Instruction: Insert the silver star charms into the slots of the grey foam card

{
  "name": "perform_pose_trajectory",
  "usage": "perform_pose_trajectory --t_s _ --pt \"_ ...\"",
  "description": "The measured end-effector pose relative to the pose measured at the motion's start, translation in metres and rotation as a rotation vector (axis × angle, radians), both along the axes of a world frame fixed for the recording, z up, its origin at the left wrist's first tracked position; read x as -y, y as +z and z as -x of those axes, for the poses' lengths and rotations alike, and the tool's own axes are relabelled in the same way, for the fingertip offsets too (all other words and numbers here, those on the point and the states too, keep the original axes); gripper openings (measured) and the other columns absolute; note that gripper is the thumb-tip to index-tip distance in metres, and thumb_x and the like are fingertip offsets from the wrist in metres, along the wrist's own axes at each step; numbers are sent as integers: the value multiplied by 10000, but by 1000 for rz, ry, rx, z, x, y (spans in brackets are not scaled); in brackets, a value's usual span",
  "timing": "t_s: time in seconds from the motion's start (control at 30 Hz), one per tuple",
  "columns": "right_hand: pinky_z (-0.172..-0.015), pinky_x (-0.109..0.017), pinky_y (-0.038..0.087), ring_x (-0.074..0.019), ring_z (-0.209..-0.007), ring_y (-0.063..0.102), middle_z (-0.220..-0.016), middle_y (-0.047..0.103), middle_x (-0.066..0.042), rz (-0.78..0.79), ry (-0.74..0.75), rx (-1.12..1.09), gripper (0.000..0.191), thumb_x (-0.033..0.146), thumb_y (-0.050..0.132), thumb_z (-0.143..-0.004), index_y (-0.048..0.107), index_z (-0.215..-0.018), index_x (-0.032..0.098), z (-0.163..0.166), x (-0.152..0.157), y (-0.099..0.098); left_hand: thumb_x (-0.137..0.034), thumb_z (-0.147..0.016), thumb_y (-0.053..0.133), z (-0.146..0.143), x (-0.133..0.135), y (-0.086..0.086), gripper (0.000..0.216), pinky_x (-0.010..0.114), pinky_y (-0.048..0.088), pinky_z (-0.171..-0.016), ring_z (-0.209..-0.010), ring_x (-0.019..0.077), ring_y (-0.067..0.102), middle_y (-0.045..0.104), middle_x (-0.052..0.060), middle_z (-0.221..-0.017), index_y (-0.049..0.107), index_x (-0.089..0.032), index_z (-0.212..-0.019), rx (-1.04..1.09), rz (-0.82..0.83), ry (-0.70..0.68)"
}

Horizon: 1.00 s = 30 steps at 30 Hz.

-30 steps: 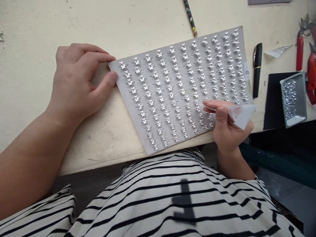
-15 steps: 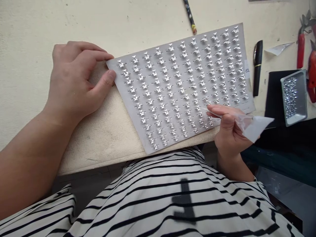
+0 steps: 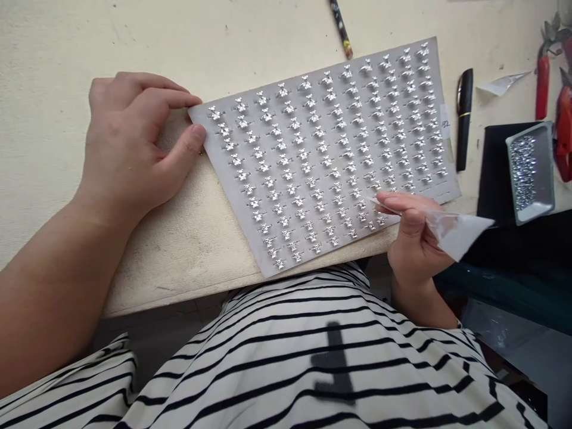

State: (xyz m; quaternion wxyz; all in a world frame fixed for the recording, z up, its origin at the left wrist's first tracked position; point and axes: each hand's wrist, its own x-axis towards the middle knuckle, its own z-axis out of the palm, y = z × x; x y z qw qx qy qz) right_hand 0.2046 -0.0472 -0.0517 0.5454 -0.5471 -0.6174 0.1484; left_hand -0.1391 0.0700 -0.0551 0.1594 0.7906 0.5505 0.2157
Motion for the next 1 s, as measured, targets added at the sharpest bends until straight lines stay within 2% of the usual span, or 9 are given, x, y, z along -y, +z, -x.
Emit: perform_pose_trajectory --t_s 0.2,0.4,0.57,0.83,1.0 --pt "-646 -314 673 -166 -857 786 -852 785 27 -23 -26 32 204 268 578 -1020 782 -1034 273 -5 7 -3 -403 -930 597 2 0 -1 436 576 316 -1216 -1360 302 533 634 53 -1397 664 -227 -1323 -10 -7 -1" --pt "-689 -322 657 -159 -854 782 -839 786 29 -7 -18 22 194 265 589 -1016 781 -993 254 -4 12 -6 -398 -913 602 2 0 0 475 574 304 -1225 -1375 310 515 618 63 -1414 659 -196 -1339 -19 15 -1" --pt "-661 -342 660 -183 -846 786 -855 789 9 37 -28 0 165 257 614 -1001 777 -980 247 -2 13 -6 -401 -920 580 1 1 0 479 542 299 -1234 -1380 299 516 627 65 -1406 662 -200 -1346 -1 6 11" --pt "-686 -356 662 -173 -826 783 -861 793 25 -48 -28 44 212 301 570 -1023 781 -1044 302 -9 19 -2 -518 -968 511 -2 3 0 492 527 272 -1256 -1399 299 501 617 41 -1425 661 -250 -1353 10 18 38" --pt "-663 -355 649 -175 -799 779 -829 789 15 -78 -52 41 216 288 573 -1021 787 -1007 264 -8 19 -6 -526 -952 524 -3 3 0 504 544 289 -1246 -1390 317 512 625 55 -1416 672 -251 -1348 11 10 37"
